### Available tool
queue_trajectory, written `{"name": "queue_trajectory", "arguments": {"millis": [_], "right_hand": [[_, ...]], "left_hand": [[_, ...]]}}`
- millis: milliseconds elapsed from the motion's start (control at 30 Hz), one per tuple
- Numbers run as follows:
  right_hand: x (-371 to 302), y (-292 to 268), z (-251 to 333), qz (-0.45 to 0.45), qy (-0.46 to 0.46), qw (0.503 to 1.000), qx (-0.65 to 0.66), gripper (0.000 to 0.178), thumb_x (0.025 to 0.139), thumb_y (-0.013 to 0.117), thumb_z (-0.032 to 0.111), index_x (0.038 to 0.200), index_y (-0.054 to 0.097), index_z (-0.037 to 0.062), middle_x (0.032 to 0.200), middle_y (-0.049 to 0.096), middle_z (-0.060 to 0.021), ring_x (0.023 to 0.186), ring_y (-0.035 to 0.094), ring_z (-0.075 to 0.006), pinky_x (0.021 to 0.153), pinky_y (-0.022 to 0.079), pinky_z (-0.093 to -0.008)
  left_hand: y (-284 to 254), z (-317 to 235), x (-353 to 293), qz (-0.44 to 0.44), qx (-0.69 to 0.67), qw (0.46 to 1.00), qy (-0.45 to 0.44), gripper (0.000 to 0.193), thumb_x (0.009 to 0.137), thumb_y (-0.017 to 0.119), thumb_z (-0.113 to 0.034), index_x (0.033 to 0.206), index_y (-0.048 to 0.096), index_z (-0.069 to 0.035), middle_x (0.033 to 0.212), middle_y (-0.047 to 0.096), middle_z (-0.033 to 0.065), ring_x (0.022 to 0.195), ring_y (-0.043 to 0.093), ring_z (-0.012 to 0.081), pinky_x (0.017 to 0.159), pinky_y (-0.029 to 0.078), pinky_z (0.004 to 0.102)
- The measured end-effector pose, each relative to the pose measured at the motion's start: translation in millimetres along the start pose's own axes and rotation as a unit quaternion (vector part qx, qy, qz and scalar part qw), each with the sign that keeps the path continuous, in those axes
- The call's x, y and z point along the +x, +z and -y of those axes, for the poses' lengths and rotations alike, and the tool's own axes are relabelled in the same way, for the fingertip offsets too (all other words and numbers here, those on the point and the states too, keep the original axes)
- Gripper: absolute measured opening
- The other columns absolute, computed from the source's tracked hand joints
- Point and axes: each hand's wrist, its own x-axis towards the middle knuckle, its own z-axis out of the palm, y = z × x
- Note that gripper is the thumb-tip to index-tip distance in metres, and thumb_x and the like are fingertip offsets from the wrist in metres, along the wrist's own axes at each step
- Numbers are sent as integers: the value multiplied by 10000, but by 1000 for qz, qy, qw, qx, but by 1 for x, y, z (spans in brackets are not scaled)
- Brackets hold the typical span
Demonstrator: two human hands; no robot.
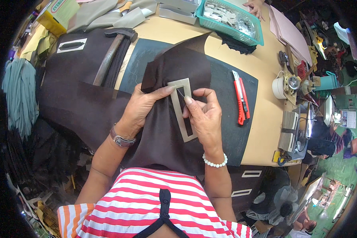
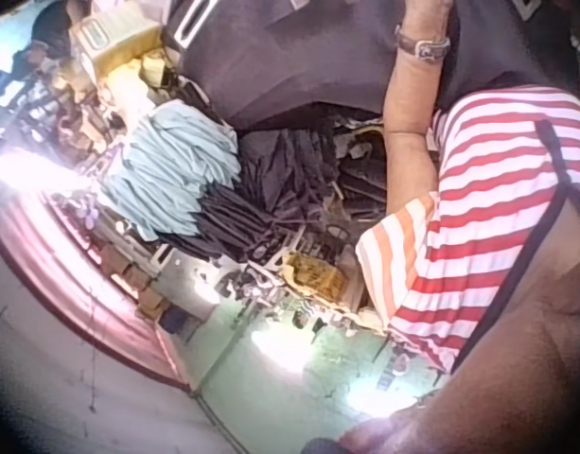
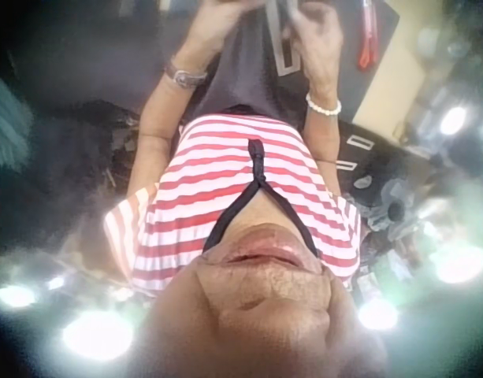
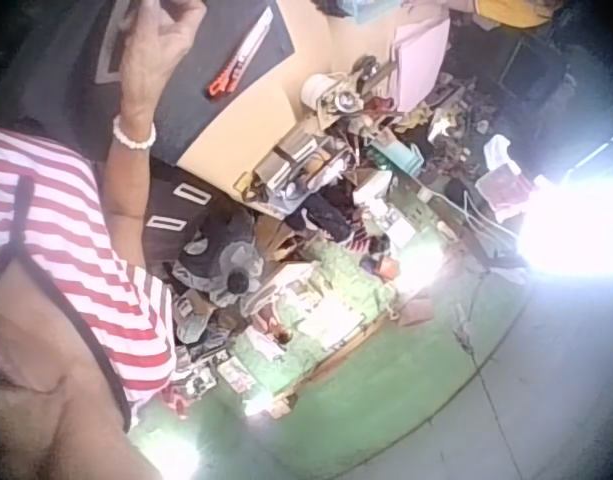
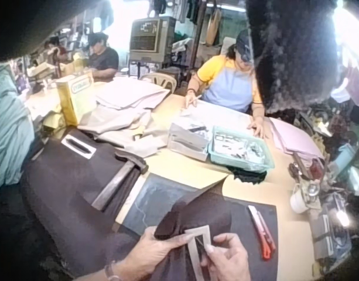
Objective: The person cuts a hole in a dark leather panel using a utility knife and then fits a rectangular white frame into the opening, smoothing the material around it by hand.
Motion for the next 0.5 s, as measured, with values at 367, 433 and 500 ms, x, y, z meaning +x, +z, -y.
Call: {"name": "queue_trajectory", "arguments": {"millis": [367, 433, 500], "right_hand": [[-21, 11, -7, -97, -74, 979, -163, 194, 956, 525, 155, 1042, 440, 4, 633, 576, -26, 492, 444, -31, 444, 344, -203], [-29, 15, -10, -108, -57, 982, -144, 198, 964, 511, 165, 1049, 432, 5, 637, 574, -28, 492, 437, -28, 443, 339, -202], [-32, 17, -17, -107, -30, 988, -107, 202, 979, 484, 175, 1065, 406, 10, 650, 569, -28, 491, 418, -18, 437, 325, -197]], "left_hand": [[7, 19, 1, -61, -31, 998, 12, 178, 859, 657, -63, 1021, 633, 6, 924, 658, 36, 802, 609, 100, 721, 496, 253], [11, 23, -1, -71, -31, 997, 29, 163, 869, 648, -72, 1014, 634, 1, 920, 653, 25, 809, 597, 92, 729, 481, 247], [17, 29, -4, -83, -32, 995, 43, 150, 879, 639, -82, 1007, 635, -5, 916, 647, 14, 816, 584, 83, 737, 466, 242]]}}
